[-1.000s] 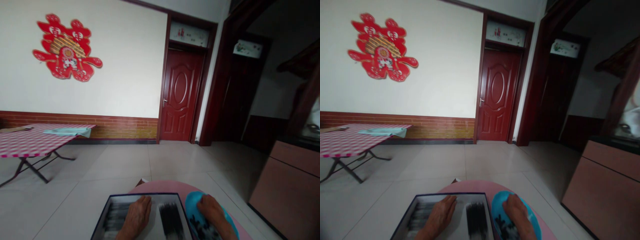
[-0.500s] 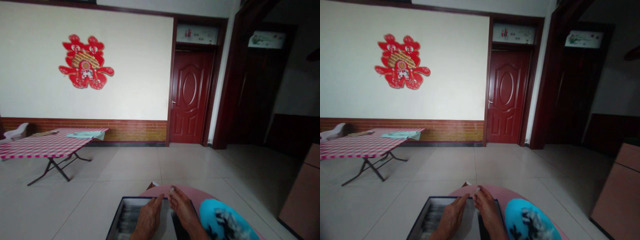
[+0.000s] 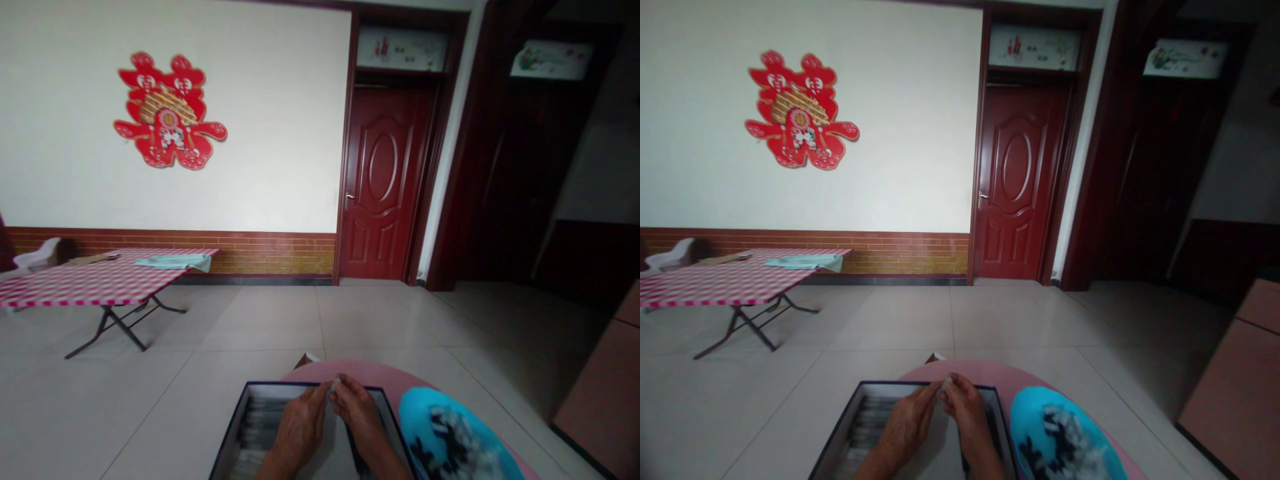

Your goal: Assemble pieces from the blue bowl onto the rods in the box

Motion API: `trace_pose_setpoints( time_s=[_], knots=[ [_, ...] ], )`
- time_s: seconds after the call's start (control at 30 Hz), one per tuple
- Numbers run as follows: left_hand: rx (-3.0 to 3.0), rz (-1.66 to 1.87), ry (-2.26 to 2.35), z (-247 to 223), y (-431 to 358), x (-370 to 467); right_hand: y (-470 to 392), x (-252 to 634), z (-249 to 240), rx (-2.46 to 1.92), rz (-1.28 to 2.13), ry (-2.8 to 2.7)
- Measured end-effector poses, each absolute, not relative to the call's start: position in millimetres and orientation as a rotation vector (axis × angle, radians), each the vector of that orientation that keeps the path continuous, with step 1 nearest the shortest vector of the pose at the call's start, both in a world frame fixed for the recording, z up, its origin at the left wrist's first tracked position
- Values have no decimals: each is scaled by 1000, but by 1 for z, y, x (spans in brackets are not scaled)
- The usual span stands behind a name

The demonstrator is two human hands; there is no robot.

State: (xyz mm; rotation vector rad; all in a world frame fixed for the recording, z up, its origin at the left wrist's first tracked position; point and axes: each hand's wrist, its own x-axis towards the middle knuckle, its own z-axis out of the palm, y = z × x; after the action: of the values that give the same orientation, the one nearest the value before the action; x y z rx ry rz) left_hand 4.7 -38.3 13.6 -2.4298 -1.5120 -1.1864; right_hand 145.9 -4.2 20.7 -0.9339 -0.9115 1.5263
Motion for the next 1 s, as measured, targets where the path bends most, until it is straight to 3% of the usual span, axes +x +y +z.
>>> trace_pose_setpoints(
  time_s=[0.4,1.0],
  knots=[
    [-2423,-1189,-1528,10,-38,3,-9,144,28,-1002,1510,-870],
    [-2494,-1707,-2115,28,-32,8,-9,148,32,-902,1507,-1099]
  ],
)
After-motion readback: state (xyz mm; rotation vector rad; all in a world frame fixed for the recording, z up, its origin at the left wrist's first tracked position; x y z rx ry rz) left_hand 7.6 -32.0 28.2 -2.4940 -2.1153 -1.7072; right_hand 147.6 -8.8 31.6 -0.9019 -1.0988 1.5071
